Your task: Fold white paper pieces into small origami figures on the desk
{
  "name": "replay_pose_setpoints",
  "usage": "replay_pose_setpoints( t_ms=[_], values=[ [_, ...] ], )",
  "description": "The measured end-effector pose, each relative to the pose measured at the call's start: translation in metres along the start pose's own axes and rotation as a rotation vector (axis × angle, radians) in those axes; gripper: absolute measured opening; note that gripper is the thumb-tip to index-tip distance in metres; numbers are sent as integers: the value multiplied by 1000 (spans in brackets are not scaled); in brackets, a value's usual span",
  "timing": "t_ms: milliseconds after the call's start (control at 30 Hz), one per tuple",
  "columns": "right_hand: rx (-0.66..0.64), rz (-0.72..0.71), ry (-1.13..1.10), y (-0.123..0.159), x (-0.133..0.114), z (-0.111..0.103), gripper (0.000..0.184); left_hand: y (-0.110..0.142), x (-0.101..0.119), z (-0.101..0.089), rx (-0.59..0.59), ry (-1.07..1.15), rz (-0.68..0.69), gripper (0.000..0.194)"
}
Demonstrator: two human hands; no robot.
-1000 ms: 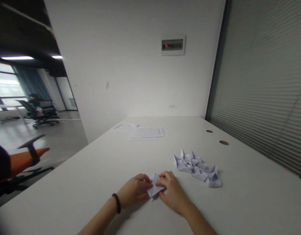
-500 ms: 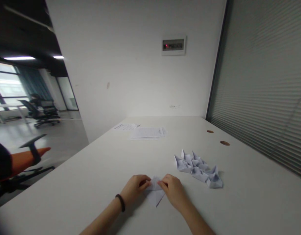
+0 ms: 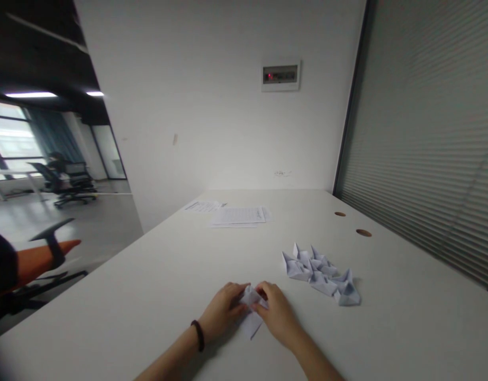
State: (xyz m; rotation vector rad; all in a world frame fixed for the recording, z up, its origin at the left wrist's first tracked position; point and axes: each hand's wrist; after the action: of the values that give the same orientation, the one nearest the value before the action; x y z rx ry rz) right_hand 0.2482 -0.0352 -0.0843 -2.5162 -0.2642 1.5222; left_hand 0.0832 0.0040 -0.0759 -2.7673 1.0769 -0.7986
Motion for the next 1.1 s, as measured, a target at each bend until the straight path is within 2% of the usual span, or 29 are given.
replay_pose_setpoints(
  t_ms=[67,133,200,267,367,467,533,600,700,767,833,900,967,1100],
  values=[
    [-28,-3,-125,0,-2,2,11,-1,1,-2,52,77,18,22],
    [-27,-2,-267,-2,-3,3,9,-3,3,-5,157,137,15,28],
    [21,16,-419,-5,-1,4,16,-4,3,-10,266,214,-11,33],
    [55,41,-547,-8,2,5,26,-5,3,-12,320,338,-74,35],
    [53,47,-570,-9,4,6,33,-5,2,-10,265,586,-144,36],
    [85,14,-396,-6,-1,4,26,-5,2,-5,165,701,-112,30],
    [159,-59,-224,-3,-5,0,16,-4,4,-4,161,635,-79,23],
    [235,-159,-41,-1,-9,-6,7,-2,6,-7,214,523,-28,21],
    [218,-195,197,2,-12,-13,23,2,10,-14,268,365,88,30],
    [93,-146,292,4,-14,-14,35,5,12,-17,208,272,152,30],
    [-62,-133,308,7,-17,-11,37,6,12,-18,105,154,198,25],
    [-164,-160,269,9,-20,-8,35,7,12,-16,6,35,215,14],
    [-182,-184,227,10,-23,-7,35,6,11,-15,-54,-37,206,8],
    [-104,-149,140,8,-20,-10,37,3,7,-14,-78,-66,84,16]
  ],
)
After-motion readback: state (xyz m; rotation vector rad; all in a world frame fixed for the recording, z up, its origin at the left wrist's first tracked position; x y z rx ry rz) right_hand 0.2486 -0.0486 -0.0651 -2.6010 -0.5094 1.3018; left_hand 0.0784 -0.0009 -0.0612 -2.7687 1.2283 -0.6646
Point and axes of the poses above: each hand's wrist, its own y-axis away from the middle knuckle, its own z-axis out of the palm, x = y × z, and after that the axes turned 8 degrees about -y, right-handed
